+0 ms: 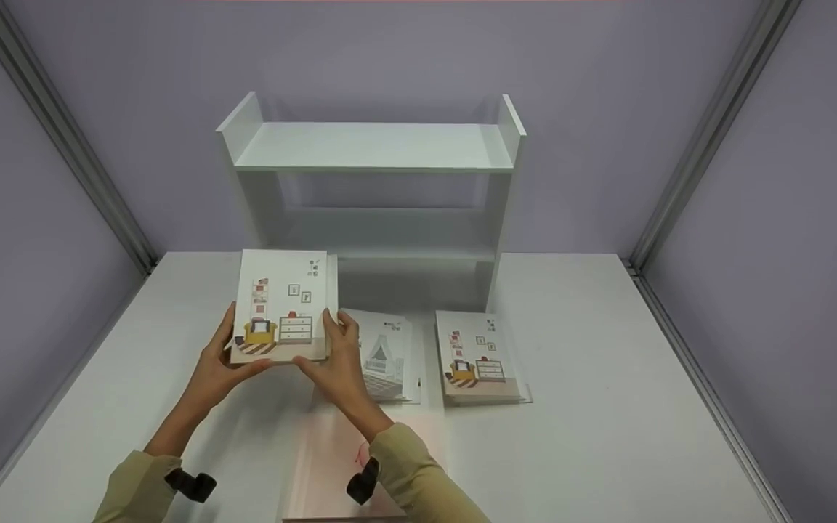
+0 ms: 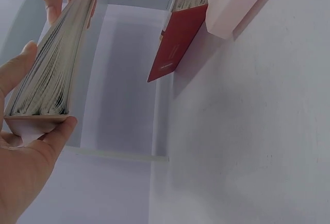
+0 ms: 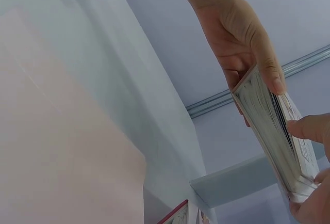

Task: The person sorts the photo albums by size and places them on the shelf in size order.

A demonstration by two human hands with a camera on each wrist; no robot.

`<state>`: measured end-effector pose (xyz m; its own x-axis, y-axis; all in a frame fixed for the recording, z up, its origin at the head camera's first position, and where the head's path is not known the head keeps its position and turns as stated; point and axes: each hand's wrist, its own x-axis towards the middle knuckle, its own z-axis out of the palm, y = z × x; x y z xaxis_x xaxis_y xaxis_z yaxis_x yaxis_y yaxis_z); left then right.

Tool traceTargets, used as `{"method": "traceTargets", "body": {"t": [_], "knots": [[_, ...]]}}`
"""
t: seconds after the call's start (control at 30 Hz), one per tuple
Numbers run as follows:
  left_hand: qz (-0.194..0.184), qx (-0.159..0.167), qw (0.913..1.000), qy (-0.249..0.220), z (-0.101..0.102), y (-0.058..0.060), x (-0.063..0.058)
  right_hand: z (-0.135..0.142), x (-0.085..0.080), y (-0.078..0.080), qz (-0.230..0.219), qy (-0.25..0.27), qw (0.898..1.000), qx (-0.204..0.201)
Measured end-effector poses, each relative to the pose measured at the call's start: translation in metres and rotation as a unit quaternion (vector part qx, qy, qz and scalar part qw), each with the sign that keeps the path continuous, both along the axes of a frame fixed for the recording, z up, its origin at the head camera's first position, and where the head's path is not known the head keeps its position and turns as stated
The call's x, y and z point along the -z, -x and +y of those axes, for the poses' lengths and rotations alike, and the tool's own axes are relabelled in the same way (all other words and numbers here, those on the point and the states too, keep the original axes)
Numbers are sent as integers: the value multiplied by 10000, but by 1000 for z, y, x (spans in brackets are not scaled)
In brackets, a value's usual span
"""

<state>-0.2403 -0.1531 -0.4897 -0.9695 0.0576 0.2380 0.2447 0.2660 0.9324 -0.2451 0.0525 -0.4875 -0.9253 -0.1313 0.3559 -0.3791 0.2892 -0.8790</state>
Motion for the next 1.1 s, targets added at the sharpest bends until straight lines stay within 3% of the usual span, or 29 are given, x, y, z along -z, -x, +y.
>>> {"method": "traceTargets", "body": {"t": [0.23,0.43,0.67,0.83,1.1], "knots": [[88,33,9999,60,2,-2,-4,3,-5,-2,9,-108,9999,54],[74,117,9998,113,6,-7,-18,5,-5,-1,110,-214,9996,123],[66,124,9999,18,3,1,-7,6,-4,-3,138,-167,9997,117],[206,153,9997,14,3,1,-8,5,-8,-3,156,-168,9997,127],[300,304,9991,-23,7,-11,-34,5,-14,-2,144,-124,9997,131]]}}
